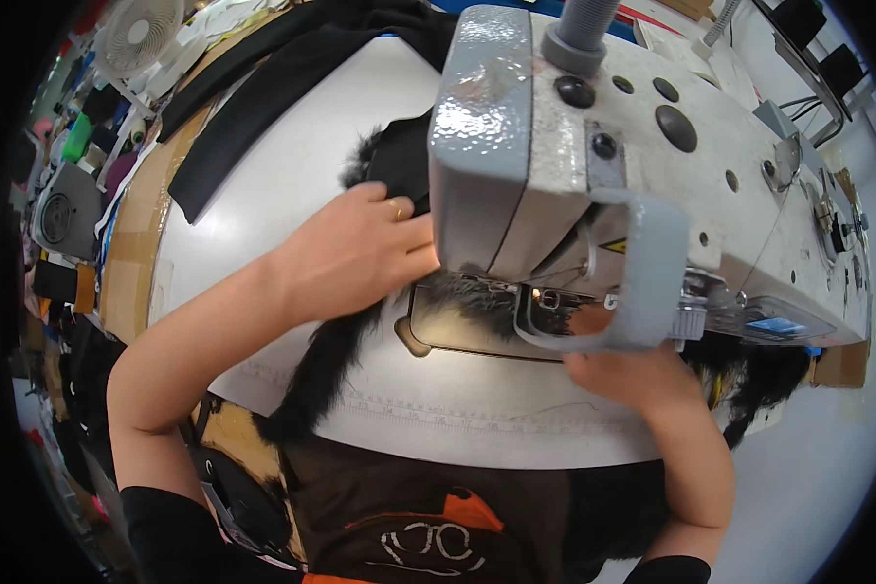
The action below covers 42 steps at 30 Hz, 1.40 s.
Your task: Sewing a piece of black fur trim onto a black fabric garment using an industrial sewing machine.
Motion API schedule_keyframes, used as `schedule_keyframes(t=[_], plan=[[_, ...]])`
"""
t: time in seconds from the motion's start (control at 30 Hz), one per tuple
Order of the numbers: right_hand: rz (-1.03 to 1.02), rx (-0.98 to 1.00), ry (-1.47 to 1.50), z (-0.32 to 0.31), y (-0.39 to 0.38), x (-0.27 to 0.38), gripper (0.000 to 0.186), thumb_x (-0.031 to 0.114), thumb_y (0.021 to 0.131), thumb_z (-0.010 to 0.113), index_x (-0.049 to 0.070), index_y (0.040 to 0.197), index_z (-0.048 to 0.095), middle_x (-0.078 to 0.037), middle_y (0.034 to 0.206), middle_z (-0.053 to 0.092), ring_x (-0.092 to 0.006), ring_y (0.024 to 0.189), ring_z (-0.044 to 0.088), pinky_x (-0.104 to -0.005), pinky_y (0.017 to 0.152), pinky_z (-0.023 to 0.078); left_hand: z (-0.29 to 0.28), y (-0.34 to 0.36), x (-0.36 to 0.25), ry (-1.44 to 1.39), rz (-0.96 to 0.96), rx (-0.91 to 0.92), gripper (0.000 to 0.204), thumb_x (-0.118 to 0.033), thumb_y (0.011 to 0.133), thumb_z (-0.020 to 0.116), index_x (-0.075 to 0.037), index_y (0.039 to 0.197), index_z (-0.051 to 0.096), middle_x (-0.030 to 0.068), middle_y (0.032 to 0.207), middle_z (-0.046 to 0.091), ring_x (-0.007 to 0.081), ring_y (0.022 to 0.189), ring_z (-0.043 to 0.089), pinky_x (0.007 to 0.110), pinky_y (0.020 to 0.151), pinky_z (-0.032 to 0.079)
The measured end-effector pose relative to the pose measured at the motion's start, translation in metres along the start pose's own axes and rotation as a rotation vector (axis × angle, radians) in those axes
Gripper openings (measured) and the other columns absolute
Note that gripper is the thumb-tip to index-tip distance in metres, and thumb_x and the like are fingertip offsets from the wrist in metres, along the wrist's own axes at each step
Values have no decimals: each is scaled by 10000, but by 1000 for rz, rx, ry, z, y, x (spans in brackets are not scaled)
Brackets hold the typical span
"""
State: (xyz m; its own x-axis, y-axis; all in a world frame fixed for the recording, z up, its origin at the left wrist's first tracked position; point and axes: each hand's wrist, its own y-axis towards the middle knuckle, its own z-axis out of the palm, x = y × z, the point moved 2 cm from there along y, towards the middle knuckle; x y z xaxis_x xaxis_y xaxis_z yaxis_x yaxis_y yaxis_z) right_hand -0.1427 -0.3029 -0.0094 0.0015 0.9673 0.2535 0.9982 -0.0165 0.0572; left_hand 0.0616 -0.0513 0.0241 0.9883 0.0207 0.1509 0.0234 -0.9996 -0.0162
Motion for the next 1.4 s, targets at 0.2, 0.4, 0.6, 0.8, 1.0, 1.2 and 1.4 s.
schedule_keyframes(t=[0.2, 0.4, 0.6, 0.8, 1.0, 1.2, 1.4], plan=[[-15, -15, 12, -1, 17, 35, 322, 197, 942, 675, 144, 1251, 749, -141, 1040, 762, -363, 1009, 719, -456, 851, 577, -8, -21, -27, 235, -12, 23, 260, -196, 921, 663, -80, 1137, 748, 61, 1265, 653, 186, 935, 647, 305, 769, 458], [-233, -98, -598, 14, 15, 91, 411, 187, 908, 658, 79, 1303, 700, -30, 1251, 695, -196, 1064, 709, -383, 792, 608, 3, -18, -21, 82, -56, -78, 221, -183, 908, 669, -83, 1086, 755, 46, 1296, 620, 160, 940, 618, 312, 802, 433], [-170, -126, -305, 17, 22, 80, 435, 138, 916, 629, 74, 1344, 673, -38, 1271, 664, -234, 1118, 676, -397, 776, 606, 7, -29, -18, 50, -2, -315, 197, -159, 862, 699, -104, 1049, 730, 8, 1224, 611, 154, 881, 571, 323, 803, 418], [-189, -82, -27, 12, 15, 39, 278, 164, 941, 661, 125, 1208, 726, -79, 1171, 705, -310, 1045, 691, -429, 840, 551, 7, -27, -11, -47, 38, -278, 330, -162, 841, 702, -105, 1166, 692, -22, 1235, 648, 167, 954, 577, 327, 825, 434], [-166, 33, -51, -12, 4, 8, 219, 264, 970, 738, 66, 1063, 727, -149, 996, 751, -329, 950, 732, -427, 815, 579, 6, -15, -23, -125, 40, -303, 336, -145, 864, 685, -85, 1194, 698, 5, 1253, 643, 176, 994, 593, 322, 869, 455], [106, 41, 162, -1, 16, 52, 171, 214, 986, 675, 71, 1062, 731, -133, 1102, 750, -310, 1008, 727, -432, 857, 576, 13, -14, -26, -134, -34, -323, 340, -135, 867, 676, -71, 1200, 704, 14, 1225, 633, 179, 1004, 595, 325, 887, 464], [108, 158, -2, 28, 12, 40, 201, 152, 1018, 608, 66, 1162, 718, -154, 1132, 749, -341, 1045, 696, -412, 889, 539, 7, -12, -28, -172, -50, -349, 325, -144, 850, 674, -84, 1169, 699, -4, 1166, 640, 176, 1002, 592, 327, 871, 463]])
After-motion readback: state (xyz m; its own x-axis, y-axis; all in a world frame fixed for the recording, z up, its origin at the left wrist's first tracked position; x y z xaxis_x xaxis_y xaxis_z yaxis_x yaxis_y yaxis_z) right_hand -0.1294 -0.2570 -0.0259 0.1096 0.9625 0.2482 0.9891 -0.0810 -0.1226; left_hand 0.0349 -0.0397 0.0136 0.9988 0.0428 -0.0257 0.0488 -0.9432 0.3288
